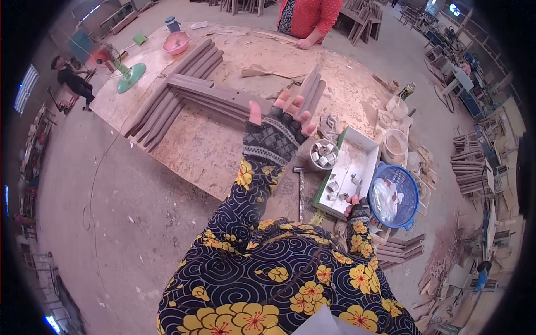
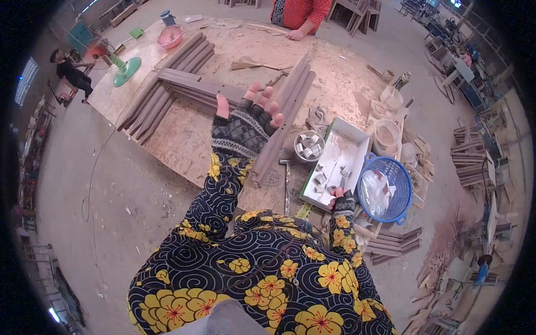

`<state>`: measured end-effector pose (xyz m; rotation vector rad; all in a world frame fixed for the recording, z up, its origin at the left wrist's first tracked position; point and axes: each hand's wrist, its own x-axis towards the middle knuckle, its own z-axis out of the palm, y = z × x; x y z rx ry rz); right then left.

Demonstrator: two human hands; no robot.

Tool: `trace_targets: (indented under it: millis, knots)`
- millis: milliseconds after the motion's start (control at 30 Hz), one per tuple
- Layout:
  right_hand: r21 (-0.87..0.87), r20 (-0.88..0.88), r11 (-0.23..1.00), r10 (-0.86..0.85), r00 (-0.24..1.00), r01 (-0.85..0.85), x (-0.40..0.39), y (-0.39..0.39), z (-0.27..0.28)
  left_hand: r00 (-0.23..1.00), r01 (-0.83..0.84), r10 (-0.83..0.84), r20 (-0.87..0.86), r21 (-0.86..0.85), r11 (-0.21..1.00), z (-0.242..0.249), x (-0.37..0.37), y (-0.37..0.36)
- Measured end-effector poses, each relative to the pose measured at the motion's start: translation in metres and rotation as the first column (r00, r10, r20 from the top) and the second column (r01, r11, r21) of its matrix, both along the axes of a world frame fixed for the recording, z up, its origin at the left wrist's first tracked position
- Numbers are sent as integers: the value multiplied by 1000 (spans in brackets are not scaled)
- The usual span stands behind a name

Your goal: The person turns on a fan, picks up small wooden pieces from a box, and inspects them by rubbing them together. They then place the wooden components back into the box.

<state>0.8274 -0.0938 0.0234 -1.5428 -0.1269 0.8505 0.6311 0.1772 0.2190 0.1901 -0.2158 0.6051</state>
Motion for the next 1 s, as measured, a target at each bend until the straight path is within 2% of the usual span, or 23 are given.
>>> trace_targets:
  millis: [100,133,267,367,600,667,767,1000]
  knots:
    - [36,32,999,-42,999,40,-15,5,2,997,-29,30,-70,17,999,-5,2,0]
    - [62,17,994,-86,996,84,-20,9,3,994,-50,54,-100,35,998,-9,4,2]
    - [86,-42,992,-91,995,94,-26,12,2,945,-151,170,-281,88,985,-20,8,8]
    - [89,-39,993,-78,996,81,-31,14,8,842,-244,283,-459,143,959,-34,13,17]
    - [79,-60,995,-59,996,64,-34,15,0,604,-399,502,-619,310,863,-58,23,28]
    - [90,-46,995,-36,998,40,-36,15,2,516,-429,525,-677,327,842,-62,24,32]
    - [86,-84,995,-50,995,57,-34,14,-4,446,-495,491,-748,251,832,-76,28,45]
    - [83,-84,995,-51,995,58,-37,15,-7,407,-506,427,-807,190,841,-73,24,62]
